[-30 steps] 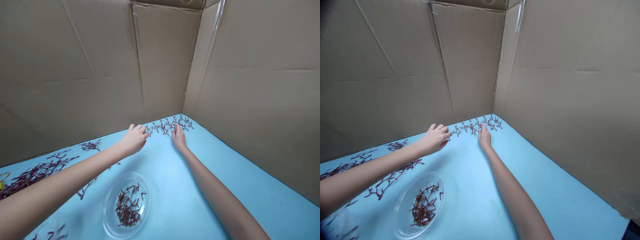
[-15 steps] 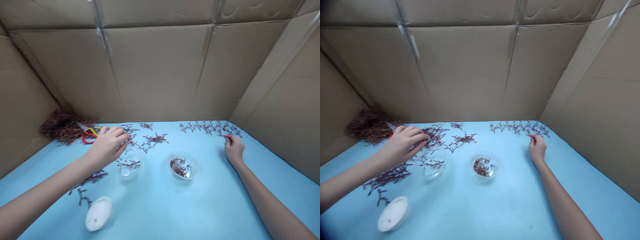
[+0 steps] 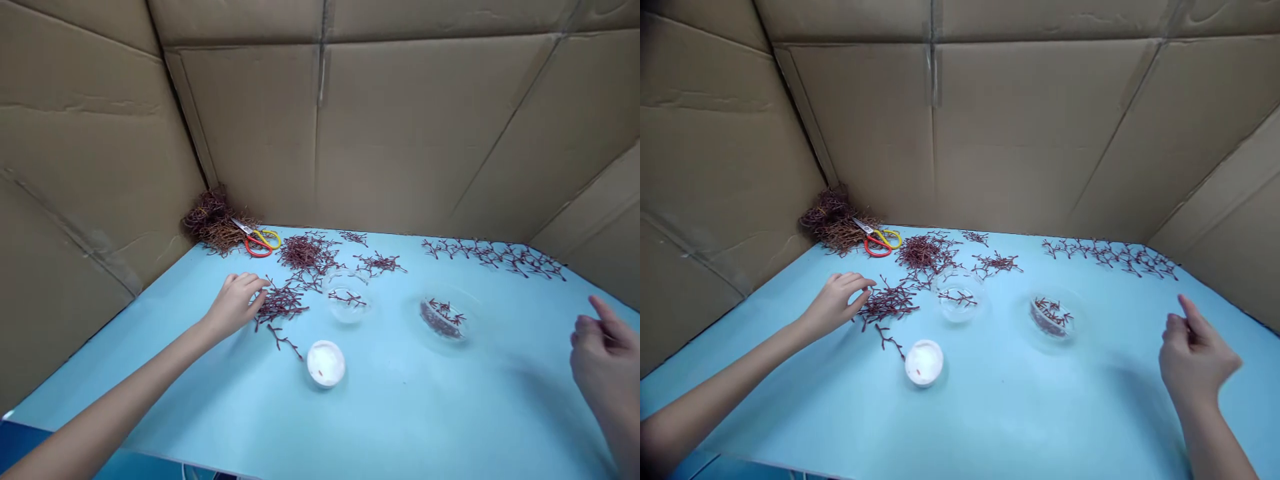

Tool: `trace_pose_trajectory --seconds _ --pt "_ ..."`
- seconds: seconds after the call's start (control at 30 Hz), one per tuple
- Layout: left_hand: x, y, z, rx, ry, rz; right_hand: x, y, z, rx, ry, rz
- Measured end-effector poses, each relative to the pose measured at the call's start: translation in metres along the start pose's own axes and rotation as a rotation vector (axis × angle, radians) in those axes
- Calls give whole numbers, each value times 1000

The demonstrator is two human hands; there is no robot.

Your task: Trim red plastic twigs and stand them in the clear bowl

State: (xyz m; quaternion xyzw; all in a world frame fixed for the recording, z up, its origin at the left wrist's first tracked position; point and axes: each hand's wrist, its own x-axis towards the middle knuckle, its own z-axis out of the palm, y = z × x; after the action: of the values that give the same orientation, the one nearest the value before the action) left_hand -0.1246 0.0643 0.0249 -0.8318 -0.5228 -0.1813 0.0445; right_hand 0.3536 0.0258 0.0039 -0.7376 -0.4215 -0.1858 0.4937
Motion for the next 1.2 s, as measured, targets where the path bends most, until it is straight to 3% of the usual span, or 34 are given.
trace_pose_trajectory --seconds 0.13,0.27,0.5,0.7,0.9,1.2 --pt "-8 -26 22 -70 53 8 -30 -26 -9 159 -9 187" --pt "-15 -42 41 -125 169 -40 -43 -38 -6 171 57 250" --pt "-28 -36 52 -221 230 -57 -44 -34 2 103 74 244" --pt "-27 -26 51 -263 232 -12 -44 -25 -4 52 26 135" --pt "-27 -21 55 -253 292 -44 -56 -30 -14 153 -184 -42" --pt "-24 6 57 -200 381 22 -75 -56 -19 344 -449 -308"
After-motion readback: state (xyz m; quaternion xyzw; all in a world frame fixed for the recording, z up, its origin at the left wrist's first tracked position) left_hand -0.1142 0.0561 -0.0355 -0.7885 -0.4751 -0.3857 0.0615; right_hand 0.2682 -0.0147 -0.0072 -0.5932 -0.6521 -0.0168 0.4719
